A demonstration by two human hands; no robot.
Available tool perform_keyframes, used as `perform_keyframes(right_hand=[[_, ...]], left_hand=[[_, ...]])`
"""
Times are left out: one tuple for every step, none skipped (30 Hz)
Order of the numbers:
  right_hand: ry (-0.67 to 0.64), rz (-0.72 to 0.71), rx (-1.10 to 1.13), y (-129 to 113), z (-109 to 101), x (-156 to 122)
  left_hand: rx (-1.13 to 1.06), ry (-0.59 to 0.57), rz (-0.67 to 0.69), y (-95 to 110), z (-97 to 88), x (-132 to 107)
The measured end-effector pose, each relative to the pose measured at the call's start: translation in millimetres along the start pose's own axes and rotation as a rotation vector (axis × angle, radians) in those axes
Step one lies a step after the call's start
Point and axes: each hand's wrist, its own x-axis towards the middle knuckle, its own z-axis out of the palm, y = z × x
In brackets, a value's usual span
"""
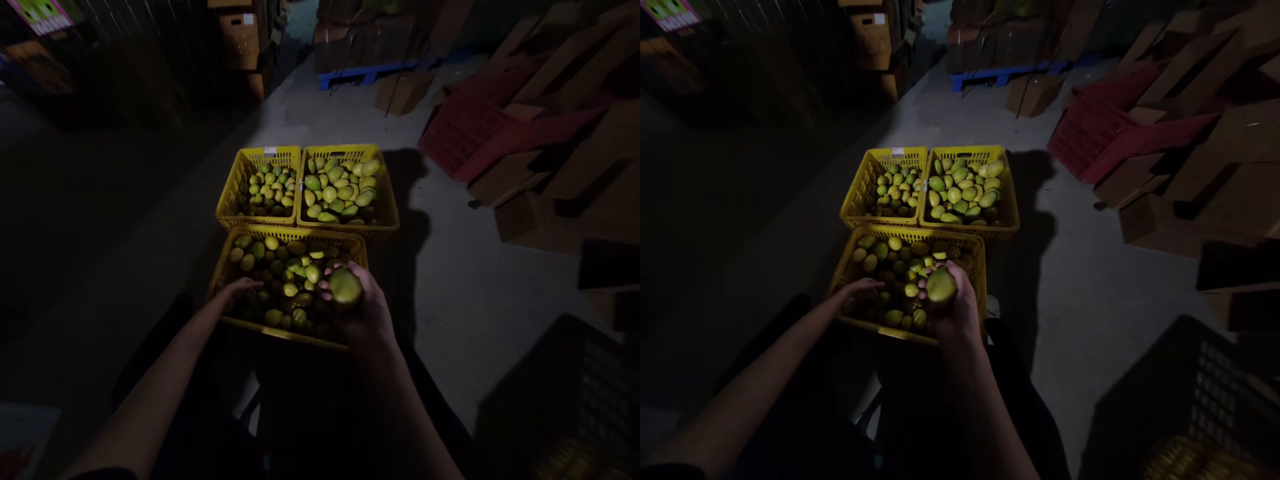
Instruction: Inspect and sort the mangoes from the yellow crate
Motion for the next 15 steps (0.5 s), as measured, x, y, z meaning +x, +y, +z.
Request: perform_keyframes(right_hand=[[0.007, 0.004, 0.004, 0, 0, 0], [0.016, 0.014, 0.006, 0, 0, 0], [0.024, 0.028, 0.008, 0, 0, 1], [0.029, 0.046, 0.007, 1, 0, 1], [0.031, 0.062, 0.004, 3, 0, 2], [0.030, 0.076, -0.002, 4, 1, 3], [0.028, 0.088, -0.010, 6, 1, 3], [0.026, 0.094, -0.017, 8, 1, 4], [0.025, 0.094, -0.025, 10, 1, 4], [0.025, 0.090, -0.031, 11, 2, 4], [0.026, 0.089, -0.038, 13, 2, 4], [0.028, 0.089, -0.043, 14, 2, 4], [0.031, 0.092, -0.047, 14, 3, 4], [0.034, 0.094, -0.048, 15, 3, 4], [0.038, 0.098, -0.047, 15, 4, 3]], left_hand=[[0.022, -0.005, -0.005, -5, -4.9, 3], [0.054, 0.003, -0.011, -10, -8.9, 4], [0.090, 0.018, -0.019, -15, -11.1, 5], [0.133, 0.040, -0.027, -20, -11.2, 4], [0.179, 0.065, -0.033, -23, -8.9, 3], [0.225, 0.089, -0.036, -26, -4.5, 1], [0.268, 0.110, -0.035, -27, 1.7, -1], [0.307, 0.130, -0.031, -28, 9.1, -3], [0.341, 0.149, -0.024, -28, 16.8, -4], [0.370, 0.169, -0.013, -28, 24.1, -5], [0.393, 0.187, 0.001, -28, 30.5, -5], [0.411, 0.202, 0.020, -27, 35.4, -5], [0.424, 0.215, 0.045, -27, 38.9, -4], [0.431, 0.225, 0.075, -27, 41.0, -2], [0.433, 0.233, 0.108, -27, 42.1, 1]])
